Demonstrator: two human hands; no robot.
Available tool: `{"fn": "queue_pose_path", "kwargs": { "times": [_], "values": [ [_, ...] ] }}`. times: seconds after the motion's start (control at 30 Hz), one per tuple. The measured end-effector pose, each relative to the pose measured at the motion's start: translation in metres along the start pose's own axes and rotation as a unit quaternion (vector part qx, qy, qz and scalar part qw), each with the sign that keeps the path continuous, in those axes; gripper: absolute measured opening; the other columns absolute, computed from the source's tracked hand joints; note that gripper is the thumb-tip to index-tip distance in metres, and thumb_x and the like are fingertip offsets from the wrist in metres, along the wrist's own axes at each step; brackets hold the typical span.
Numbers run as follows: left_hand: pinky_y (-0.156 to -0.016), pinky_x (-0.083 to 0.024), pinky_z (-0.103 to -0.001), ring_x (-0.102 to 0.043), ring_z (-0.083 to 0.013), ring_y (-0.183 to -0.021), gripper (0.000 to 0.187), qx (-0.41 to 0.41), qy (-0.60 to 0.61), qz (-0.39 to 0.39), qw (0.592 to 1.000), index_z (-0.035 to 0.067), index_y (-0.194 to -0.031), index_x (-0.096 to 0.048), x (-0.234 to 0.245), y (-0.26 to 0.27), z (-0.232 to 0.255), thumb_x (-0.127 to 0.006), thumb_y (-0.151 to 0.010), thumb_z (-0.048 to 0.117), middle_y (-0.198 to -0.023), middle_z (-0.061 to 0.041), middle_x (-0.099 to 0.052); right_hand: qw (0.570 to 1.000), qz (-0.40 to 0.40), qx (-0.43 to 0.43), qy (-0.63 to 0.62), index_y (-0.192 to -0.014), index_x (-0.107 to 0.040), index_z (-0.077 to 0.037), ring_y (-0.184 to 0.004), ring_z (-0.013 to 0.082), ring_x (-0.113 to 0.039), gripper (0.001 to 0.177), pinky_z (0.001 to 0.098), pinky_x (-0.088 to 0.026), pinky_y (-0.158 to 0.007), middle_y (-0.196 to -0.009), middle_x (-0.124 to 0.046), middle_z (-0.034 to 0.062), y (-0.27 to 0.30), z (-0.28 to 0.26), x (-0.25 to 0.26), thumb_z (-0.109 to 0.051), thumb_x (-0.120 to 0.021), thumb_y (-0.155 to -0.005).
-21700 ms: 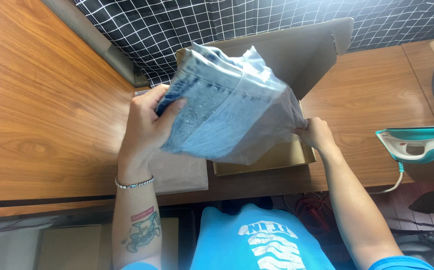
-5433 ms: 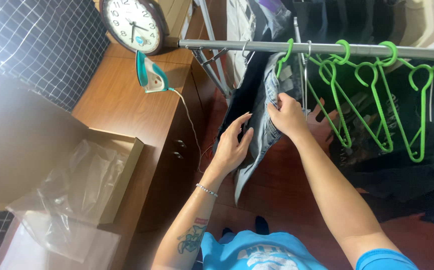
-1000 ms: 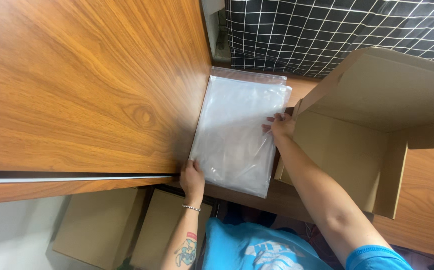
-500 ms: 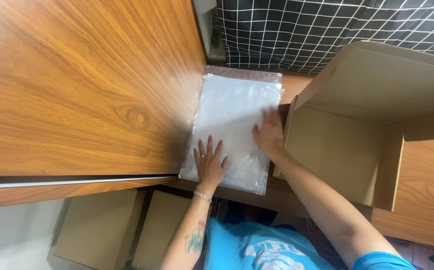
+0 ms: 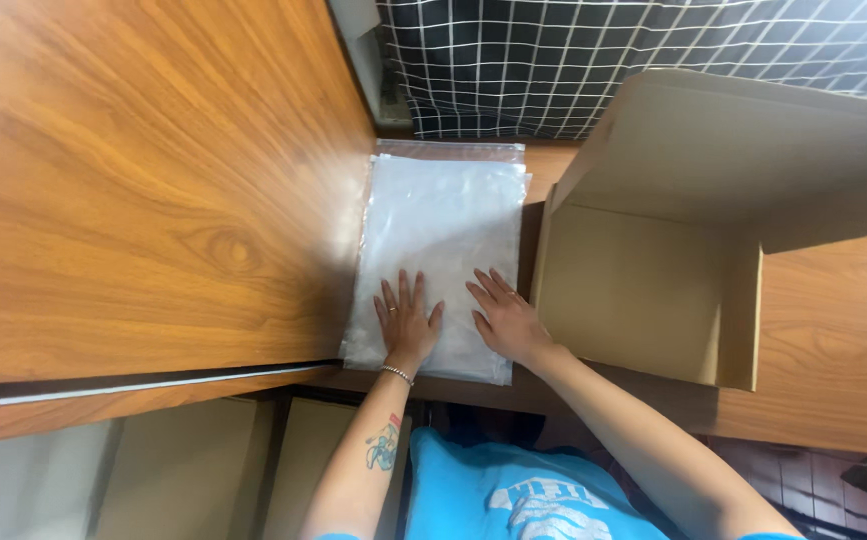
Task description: The person takes a black shirt and blue jeans out of boxes and bags, places them on hangers, and hangs them on a rack.
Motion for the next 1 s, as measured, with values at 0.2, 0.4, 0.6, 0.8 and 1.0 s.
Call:
{"fn": "queue_pose_path", "kwargs": {
  "times": [0.2,0.4,0.6,0.8,1.0],
  "values": [
    [-0.118,-0.020,-0.066,-0.023,-0.0541,-0.149,0.060,-0.091,0.190,0.162,0.964,0.009,-0.154,-0.043,0.086,-0.011,0.068,-0.052,-0.104,0.042,-0.163,-0.026,-0.029,0.960,0.178,-0.151,-0.152,-0.105,-0.073,-0.009,-0.096,0.0387,-0.071,0.021,0.0499,-0.057,-0.085,-0.093,-0.072,0.0136,0.085,0.037,0.126,-0.007,-0.065,-0.086],
    [-0.114,-0.045,-0.040,-0.044,-0.0286,-0.148,0.046,-0.322,0.465,0.224,0.794,0.007,-0.147,-0.047,0.221,-0.004,0.188,-0.052,-0.107,0.028,-0.158,-0.014,-0.045,0.822,0.539,-0.143,-0.114,-0.125,-0.051,0.007,-0.106,0.0317,-0.056,0.021,0.0393,-0.047,-0.097,-0.116,-0.054,0.0215,0.159,0.116,0.265,0.007,-0.047,-0.104],
    [-0.133,-0.021,-0.043,-0.022,-0.0239,-0.160,0.066,-0.358,0.553,0.150,0.737,0.010,-0.159,-0.026,0.270,-0.007,0.259,-0.037,-0.109,0.051,-0.169,-0.013,-0.026,0.817,0.535,-0.102,-0.191,-0.152,-0.026,0.000,-0.141,0.0313,-0.048,0.048,0.0341,-0.045,-0.110,-0.153,-0.033,0.0200,0.184,0.276,0.294,0.003,-0.048,-0.109],
    [-0.124,-0.031,-0.037,-0.039,-0.0264,-0.151,0.066,-0.333,0.479,0.108,0.805,0.015,-0.156,-0.032,0.247,-0.017,0.274,-0.029,-0.105,0.057,-0.163,-0.013,-0.039,0.852,0.403,-0.111,-0.315,-0.152,-0.040,-0.004,-0.112,0.0152,-0.058,0.043,0.0297,-0.051,-0.096,-0.126,-0.063,0.0114,0.169,0.228,0.309,-0.004,-0.054,-0.111],
    [-0.081,-0.063,-0.057,-0.050,-0.0529,-0.131,0.046,-0.304,0.497,0.102,0.807,0.030,-0.147,-0.038,0.199,0.023,0.250,-0.033,-0.109,0.056,-0.152,-0.020,-0.044,0.842,0.395,-0.178,-0.321,-0.153,-0.043,-0.008,-0.130,0.0417,-0.056,0.046,0.0570,-0.053,-0.099,-0.139,-0.059,0.0229,0.205,0.232,0.277,-0.022,-0.061,-0.113]
  ]
}}
Point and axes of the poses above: each hand's wrist, its own y-axis away from the middle knuckle, its own x-axis out of the back of the hand, z = x × y, the point moved 2 cm from there along -y, towards the middle knuckle
